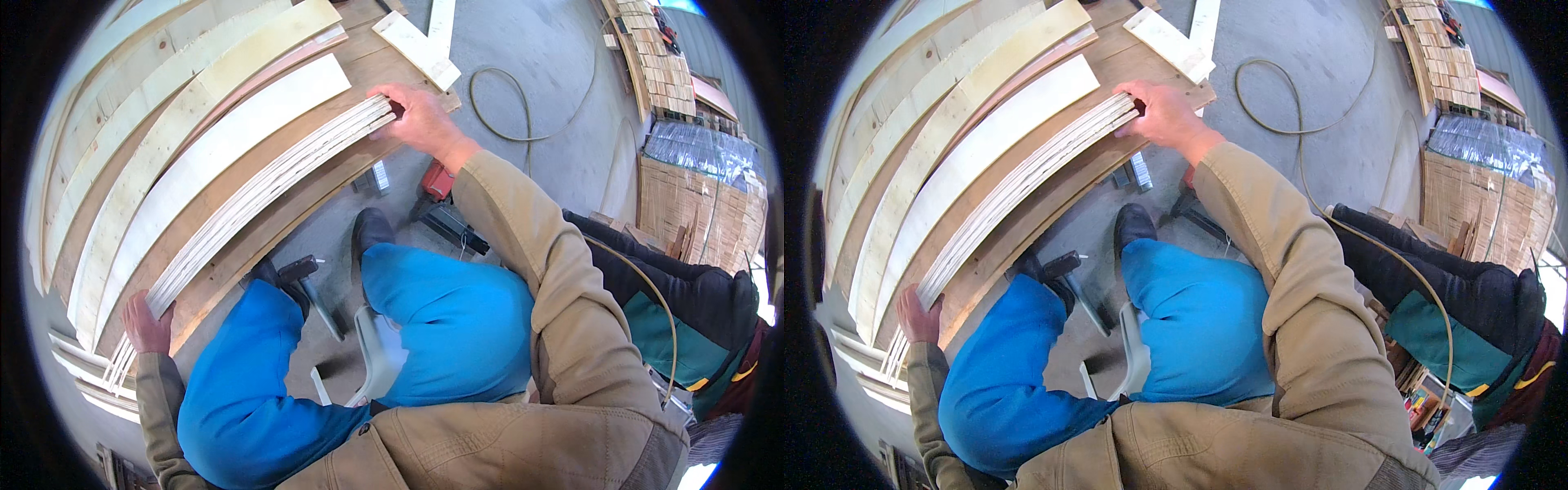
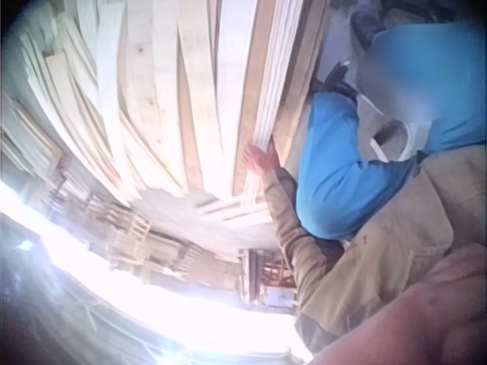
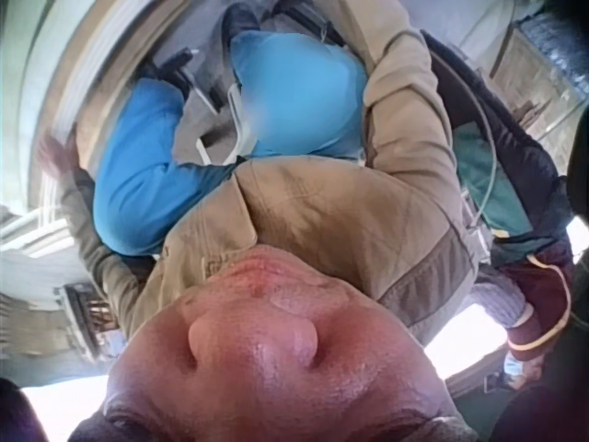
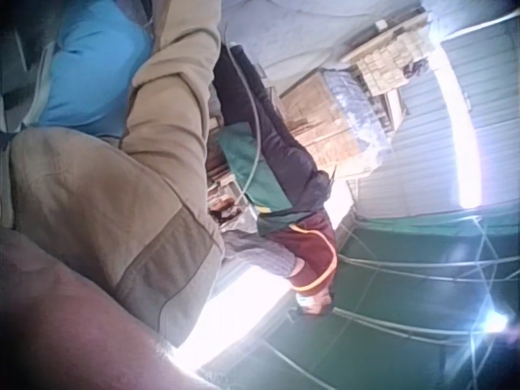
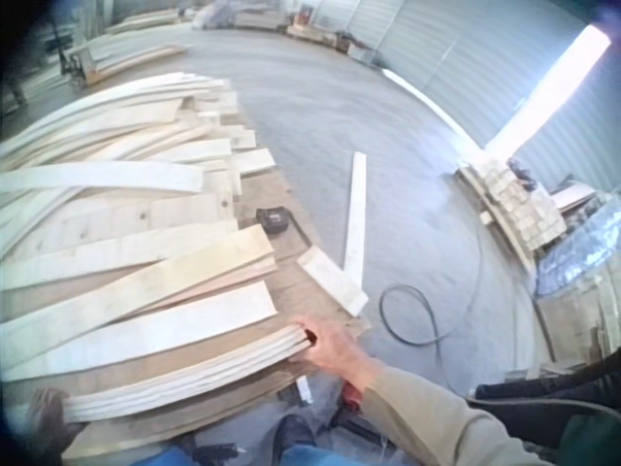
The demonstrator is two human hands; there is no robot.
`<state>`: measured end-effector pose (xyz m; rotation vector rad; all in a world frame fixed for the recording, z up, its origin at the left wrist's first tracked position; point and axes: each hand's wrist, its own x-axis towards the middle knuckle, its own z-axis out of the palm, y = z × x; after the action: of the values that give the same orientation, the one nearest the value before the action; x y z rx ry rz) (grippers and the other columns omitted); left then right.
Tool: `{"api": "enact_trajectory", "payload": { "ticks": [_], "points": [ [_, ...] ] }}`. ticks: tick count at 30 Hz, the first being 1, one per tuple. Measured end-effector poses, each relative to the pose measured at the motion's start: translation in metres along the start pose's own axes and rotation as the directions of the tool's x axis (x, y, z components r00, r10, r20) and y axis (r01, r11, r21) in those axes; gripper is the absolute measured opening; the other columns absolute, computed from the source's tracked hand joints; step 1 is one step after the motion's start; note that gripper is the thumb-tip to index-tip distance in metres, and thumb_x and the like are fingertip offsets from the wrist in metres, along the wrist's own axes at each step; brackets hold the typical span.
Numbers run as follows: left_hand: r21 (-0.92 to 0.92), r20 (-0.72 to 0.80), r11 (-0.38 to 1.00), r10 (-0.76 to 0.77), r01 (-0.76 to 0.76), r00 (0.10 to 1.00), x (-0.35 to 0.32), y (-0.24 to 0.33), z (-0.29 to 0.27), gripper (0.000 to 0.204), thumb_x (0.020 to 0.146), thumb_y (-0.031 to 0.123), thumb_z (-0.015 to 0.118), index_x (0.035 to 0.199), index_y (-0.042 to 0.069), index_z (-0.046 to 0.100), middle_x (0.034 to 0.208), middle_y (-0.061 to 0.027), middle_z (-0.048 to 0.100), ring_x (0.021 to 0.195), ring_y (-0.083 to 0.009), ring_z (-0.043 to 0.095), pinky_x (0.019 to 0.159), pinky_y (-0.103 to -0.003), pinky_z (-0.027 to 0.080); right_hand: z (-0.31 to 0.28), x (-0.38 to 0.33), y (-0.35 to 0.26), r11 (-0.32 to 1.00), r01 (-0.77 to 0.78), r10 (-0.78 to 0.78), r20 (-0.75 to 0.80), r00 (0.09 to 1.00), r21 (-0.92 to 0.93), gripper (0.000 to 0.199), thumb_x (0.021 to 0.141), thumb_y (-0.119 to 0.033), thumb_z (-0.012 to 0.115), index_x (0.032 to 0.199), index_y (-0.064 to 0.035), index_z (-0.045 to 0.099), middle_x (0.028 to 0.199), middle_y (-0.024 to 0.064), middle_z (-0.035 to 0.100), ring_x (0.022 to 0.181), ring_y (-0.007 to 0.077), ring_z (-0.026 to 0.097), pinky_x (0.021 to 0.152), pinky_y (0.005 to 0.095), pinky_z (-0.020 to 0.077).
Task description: The person sits and uses a red pneumatic nail gun to fasten thin white wooden planks onto a curved wooden frame. They repeatedly position each plank, fire the nail gun along its length, and then set the next plank in place.
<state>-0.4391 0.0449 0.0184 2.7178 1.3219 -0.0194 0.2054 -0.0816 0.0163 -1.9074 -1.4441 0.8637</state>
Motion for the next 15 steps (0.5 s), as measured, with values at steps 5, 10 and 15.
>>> {"api": "enact_trajectory", "payload": {
  "ticks": [5,10,15],
  "points": [
    [-0.021,-0.016,1.0,-0.005,0.004,1.0,0.0,-0.001,0.002,0.062,0.073,0.02,0.095,0.121,0.005,0.059,0.114,-0.0168,0.065,0.108,-0.0421,0.062,0.096,-0.053,0.05,0.01,-0.008,0.006,0.998,0.057,-0.055,-0.092,0.994,0.013,0.069,0.076,-0.02,0.094,0.138,-0.0053,0.067,0.113,0.0171,0.075,0.102,0.0333,0.072,0.092,0.04,0.0565],
    [-0.026,-0.021,1.0,0.002,-0.003,1.0,0.0,0.0,0.001,0.061,0.073,0.017,0.095,0.12,0.006,0.059,0.113,-0.0177,0.064,0.108,-0.043,0.062,0.095,-0.054,0.05,0.028,-0.022,0.008,0.997,0.08,-0.079,-0.205,0.975,-0.002,0.067,0.081,-0.019,0.091,0.139,0.0004,0.065,0.123,0.0226,0.074,0.114,0.0399,0.071,0.098,0.0431,0.0562],
    [-0.006,0.022,1.0,-0.009,0.009,1.0,0.001,0.001,-0.002,0.063,0.075,0.018,0.094,0.124,0.007,0.056,0.114,-0.0187,0.062,0.108,-0.0444,0.061,0.095,-0.055,0.049,0.036,-0.022,0.01,0.96,0.021,0.051,-0.248,0.967,0.279,0.061,0.081,-0.015,0.091,0.135,0.0007,0.068,0.119,0.0215,0.076,0.108,0.0369,0.073,0.093,0.0408,0.0583]
  ]
}}
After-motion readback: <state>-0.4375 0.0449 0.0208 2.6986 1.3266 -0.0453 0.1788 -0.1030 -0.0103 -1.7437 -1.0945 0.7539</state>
